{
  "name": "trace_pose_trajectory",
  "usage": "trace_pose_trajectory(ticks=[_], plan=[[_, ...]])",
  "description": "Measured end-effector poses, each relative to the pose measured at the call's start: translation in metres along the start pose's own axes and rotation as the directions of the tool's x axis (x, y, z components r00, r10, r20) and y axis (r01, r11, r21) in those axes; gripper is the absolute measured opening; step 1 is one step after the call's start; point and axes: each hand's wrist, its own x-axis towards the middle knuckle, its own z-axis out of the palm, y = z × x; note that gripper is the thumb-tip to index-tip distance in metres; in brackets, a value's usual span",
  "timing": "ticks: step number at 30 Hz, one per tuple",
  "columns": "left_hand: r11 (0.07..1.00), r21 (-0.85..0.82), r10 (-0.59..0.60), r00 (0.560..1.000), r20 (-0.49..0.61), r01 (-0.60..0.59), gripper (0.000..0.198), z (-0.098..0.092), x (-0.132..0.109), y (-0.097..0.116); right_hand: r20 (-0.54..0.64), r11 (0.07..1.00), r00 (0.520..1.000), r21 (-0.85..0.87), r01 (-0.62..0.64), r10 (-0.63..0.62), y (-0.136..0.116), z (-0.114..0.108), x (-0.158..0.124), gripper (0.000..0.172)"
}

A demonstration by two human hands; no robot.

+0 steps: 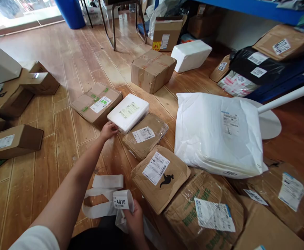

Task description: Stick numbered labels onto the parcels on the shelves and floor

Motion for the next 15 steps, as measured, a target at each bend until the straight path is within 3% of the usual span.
trace_pose_trajectory(ticks=[5, 10, 13, 15], plan=[[0.995, 0.085, -0.027, 0.984, -0.176, 0.043, 0.01, 0.022, -0.013, -0.002, -0.038, 1.0, 0.999, -0.007, -0.014, 0.014, 0.01, -0.008, 0.002, 0.048], [0.991, 0.116, -0.041, 0.966, -0.254, 0.072, 0.023, 0.029, -0.026, 0.006, 0.004, 0.998, 1.0, -0.064, 0.003, -0.002, 0.005, -0.008, 0.002, 0.048], [0.976, 0.073, -0.17, 0.931, -0.321, 0.204, 0.038, 0.033, -0.032, 0.014, 0.032, 0.995, 0.999, -0.091, 0.028, -0.025, 0.006, -0.004, -0.001, 0.042], [0.947, 0.021, -0.295, 0.893, -0.339, 0.321, 0.031, 0.036, -0.035, 0.019, 0.04, 0.994, 0.998, -0.101, 0.051, -0.047, 0.009, -0.002, -0.003, 0.038]])
